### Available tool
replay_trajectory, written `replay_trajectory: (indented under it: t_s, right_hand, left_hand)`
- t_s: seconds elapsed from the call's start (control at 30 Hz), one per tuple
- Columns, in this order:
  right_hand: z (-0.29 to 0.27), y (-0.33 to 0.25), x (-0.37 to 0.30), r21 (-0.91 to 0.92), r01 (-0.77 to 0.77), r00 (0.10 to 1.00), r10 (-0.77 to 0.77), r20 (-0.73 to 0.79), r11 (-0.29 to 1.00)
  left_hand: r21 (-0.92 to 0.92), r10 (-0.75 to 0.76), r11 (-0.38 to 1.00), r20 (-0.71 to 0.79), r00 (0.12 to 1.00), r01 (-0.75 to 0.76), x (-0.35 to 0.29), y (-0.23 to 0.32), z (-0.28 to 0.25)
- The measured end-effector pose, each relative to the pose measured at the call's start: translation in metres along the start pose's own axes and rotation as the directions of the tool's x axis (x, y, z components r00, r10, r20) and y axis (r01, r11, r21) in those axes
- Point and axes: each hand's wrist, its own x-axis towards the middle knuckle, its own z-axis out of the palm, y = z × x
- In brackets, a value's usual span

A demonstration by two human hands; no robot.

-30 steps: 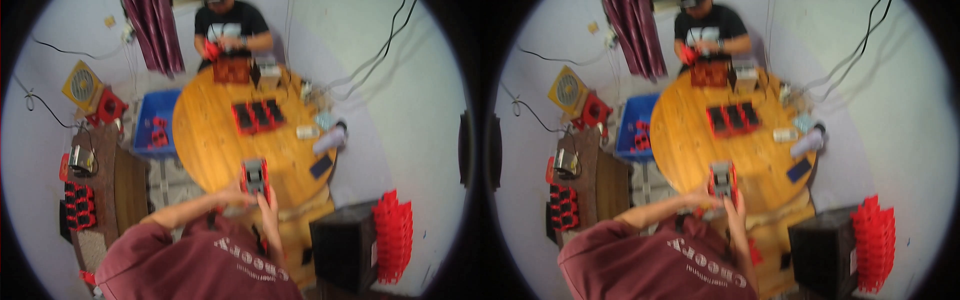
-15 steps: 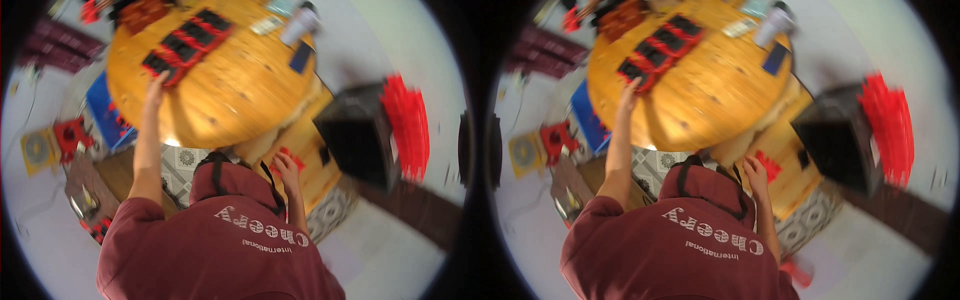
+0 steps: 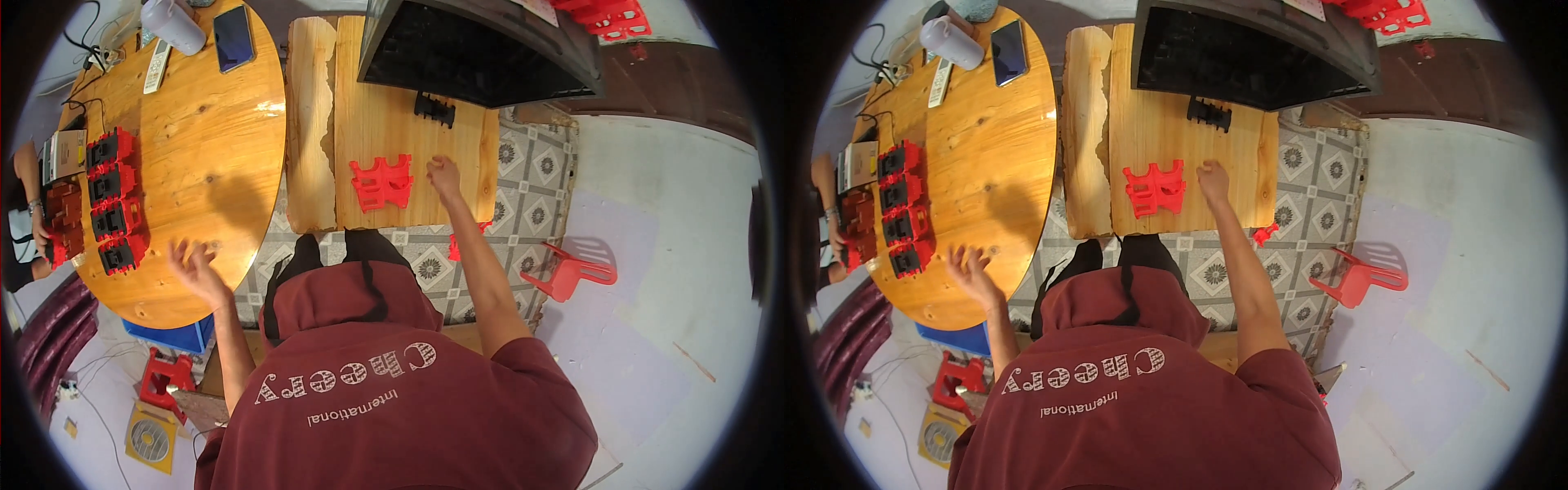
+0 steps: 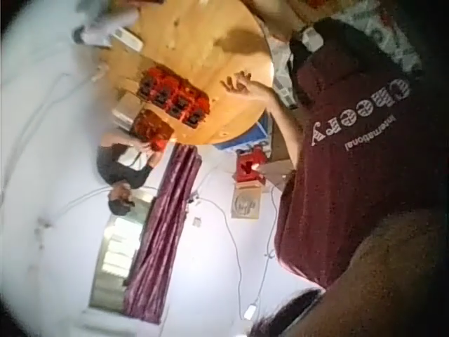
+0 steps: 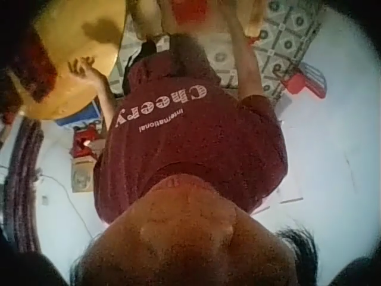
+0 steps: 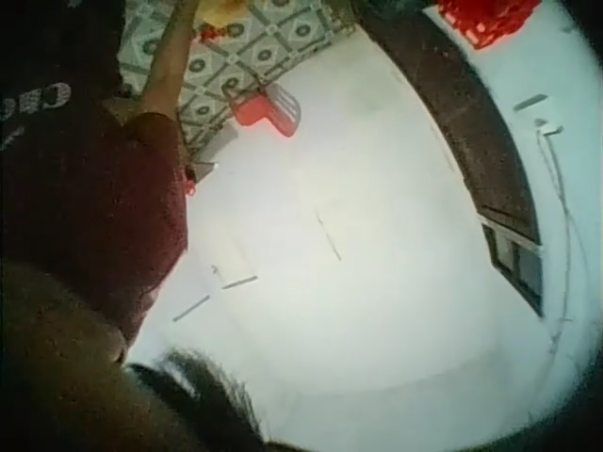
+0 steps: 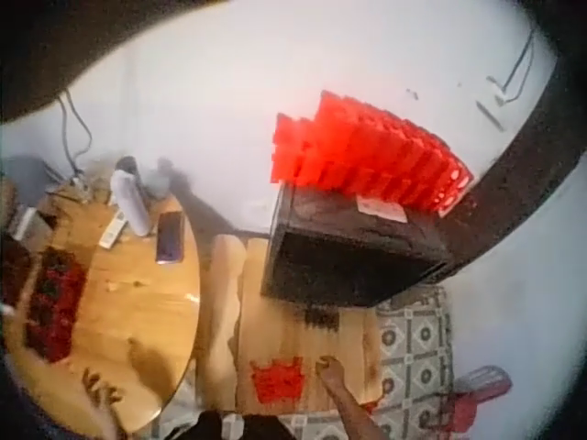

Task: The person assembles red plastic parts and black plastic parts into assembled toys by hand on a table.

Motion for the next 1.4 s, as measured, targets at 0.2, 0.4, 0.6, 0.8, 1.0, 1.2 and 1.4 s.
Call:
replay_trajectory:
  t_s: [0.2,0.4,0.6,0.8,1.0,1.2,1.4]
  right_hand:
    - [-0.004,-0.06,0.055,-0.178,0.358,0.857,-0.247,0.453,0.916]
    - [0.026,-0.024,0.038,-0.228,0.44,0.798,-0.261,0.544,0.869]
    - [0.022,-0.012,0.003,-0.043,0.427,0.896,-0.415,0.158,0.903]
    - [0.0,-0.008,0.005,-0.017,0.376,0.927,-0.376,0.018,0.926]
    - [-0.052,-0.04,-0.014,0.069,0.412,0.907,-0.401,-0.133,0.909]
    - [-0.047,-0.086,-0.045,0.098,0.547,0.835,-0.534,-0.132,0.831]
    - [-0.031,-0.07,0.043,0.463,0.263,0.953,-0.302,0.011,0.847]
  left_hand:
    - [0.253,-0.278,0.958,0.722,0.633,0.132,-0.043,0.0,0.107]
    - [0.592,-0.728,0.685,0.543,0.417,0.425,-0.125,-0.082,0.236]
    - [0.328,-0.165,0.932,0.764,0.624,-0.156,-0.126,-0.151,0.278]
    - [0.182,-0.056,0.971,0.8,0.597,-0.153,-0.077,-0.162,0.316]
    - [0.464,-0.46,0.873,0.674,0.578,0.153,-0.053,-0.143,0.315]
    - [-0.078,-0.153,0.92,0.83,0.536,0.383,-0.1,-0.037,0.322]
    - [-0.29,-0.243,0.498,0.858,0.452,0.817,-0.094,-0.008,0.315]
